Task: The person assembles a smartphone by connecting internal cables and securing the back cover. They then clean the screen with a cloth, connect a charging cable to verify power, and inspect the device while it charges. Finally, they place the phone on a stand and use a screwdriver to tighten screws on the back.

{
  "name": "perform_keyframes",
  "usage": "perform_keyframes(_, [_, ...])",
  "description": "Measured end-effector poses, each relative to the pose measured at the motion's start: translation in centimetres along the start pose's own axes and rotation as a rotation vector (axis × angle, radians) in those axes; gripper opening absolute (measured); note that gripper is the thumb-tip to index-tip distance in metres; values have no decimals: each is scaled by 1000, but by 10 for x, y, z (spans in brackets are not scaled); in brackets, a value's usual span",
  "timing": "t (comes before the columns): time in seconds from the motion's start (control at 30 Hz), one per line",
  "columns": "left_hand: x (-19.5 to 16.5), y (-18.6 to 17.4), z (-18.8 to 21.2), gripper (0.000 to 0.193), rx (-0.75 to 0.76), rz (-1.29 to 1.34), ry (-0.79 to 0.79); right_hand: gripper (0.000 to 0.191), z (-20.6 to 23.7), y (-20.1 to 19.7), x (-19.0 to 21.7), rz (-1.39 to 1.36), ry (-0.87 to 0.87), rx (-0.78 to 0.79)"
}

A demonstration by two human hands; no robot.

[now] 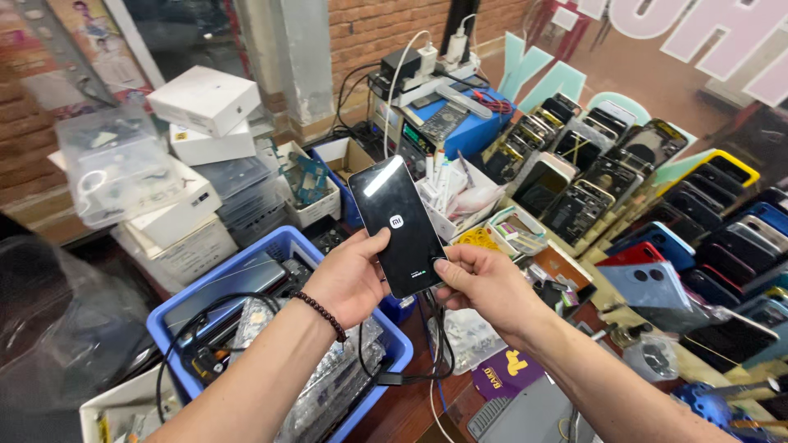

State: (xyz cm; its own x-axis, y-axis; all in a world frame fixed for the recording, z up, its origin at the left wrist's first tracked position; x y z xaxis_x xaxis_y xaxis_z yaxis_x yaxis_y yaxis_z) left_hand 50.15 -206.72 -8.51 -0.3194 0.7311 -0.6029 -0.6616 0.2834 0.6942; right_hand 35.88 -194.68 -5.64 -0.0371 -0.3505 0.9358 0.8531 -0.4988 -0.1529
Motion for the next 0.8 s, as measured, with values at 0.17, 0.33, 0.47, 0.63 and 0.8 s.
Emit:
perform_keyframes(0.17, [-8,-21,24,26,-91,-34,75,22,-7,23,-7,-35,-16,148])
perform_keyframes(0.33, [-15,-42,44,22,-269,-66,119,20,-5,46,-11,-76,13,229])
perform_keyframes(0.47, [-18,-46,53,24,-246,-39,135,20,4,57,-4,-41,-21,221])
perform_keyframes(0.63, [-30,-54,57,11,-338,-74,147,18,16,63,6,17,-71,185])
perform_keyframes(0.8, [-43,-55,60,9,-257,-52,121,20,25,64,3,-43,53,166])
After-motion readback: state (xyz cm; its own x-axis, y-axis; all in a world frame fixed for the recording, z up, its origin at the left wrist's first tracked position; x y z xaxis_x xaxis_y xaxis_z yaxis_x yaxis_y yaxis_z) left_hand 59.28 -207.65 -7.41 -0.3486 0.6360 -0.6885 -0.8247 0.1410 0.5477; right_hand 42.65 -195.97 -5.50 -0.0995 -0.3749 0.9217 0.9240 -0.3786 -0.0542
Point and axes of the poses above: each hand's wrist, its own z-axis away from the middle knuckle, its own y-axis out of the palm, x = y × z, the point moved 5 cm from there along -z, towards the middle knuckle, and after that the axes turned 11 degrees about -x, right-handed, at the moved point
